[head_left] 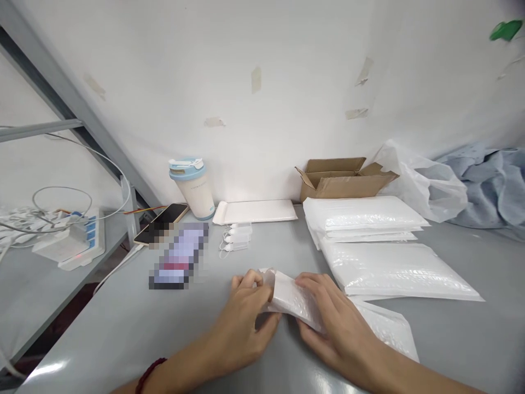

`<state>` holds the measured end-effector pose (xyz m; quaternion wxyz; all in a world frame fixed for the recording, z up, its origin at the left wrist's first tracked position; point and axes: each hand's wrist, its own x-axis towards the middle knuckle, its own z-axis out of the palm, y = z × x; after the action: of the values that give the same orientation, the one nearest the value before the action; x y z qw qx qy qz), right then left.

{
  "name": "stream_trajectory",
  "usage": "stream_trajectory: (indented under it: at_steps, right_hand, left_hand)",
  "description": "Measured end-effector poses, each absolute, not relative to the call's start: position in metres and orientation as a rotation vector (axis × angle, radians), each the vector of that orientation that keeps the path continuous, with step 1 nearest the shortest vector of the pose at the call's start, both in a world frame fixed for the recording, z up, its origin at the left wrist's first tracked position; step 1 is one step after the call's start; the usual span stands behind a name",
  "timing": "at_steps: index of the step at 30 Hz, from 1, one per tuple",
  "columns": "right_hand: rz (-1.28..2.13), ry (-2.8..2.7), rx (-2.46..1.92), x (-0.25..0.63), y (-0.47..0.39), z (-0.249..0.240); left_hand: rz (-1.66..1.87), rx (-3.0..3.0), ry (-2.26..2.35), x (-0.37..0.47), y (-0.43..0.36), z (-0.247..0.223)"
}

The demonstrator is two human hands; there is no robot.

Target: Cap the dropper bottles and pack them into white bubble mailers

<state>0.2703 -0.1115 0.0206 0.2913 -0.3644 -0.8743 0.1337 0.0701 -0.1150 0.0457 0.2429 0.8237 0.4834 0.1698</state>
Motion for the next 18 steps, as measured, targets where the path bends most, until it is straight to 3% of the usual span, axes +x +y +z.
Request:
stream_trajectory:
  at_steps: [6,13,18]
  right_hand:
    - [0.308,-2.393,-0.962,0.271,-0.112,0.023]
    - [0.187,-2.595,-1.075,0.273,-0.112,0.023]
    - [0.196,-2.803,-0.835,0.272,-0.109,0.024]
  left_hand:
    - [0.427,2.167,1.243,0.067,-0.113,0.044]
    - [0.594,1.948,1.532,0.038,-0.092,0.054]
    - [0.560,1.511,1.485,0.029,-0.081,0.048]
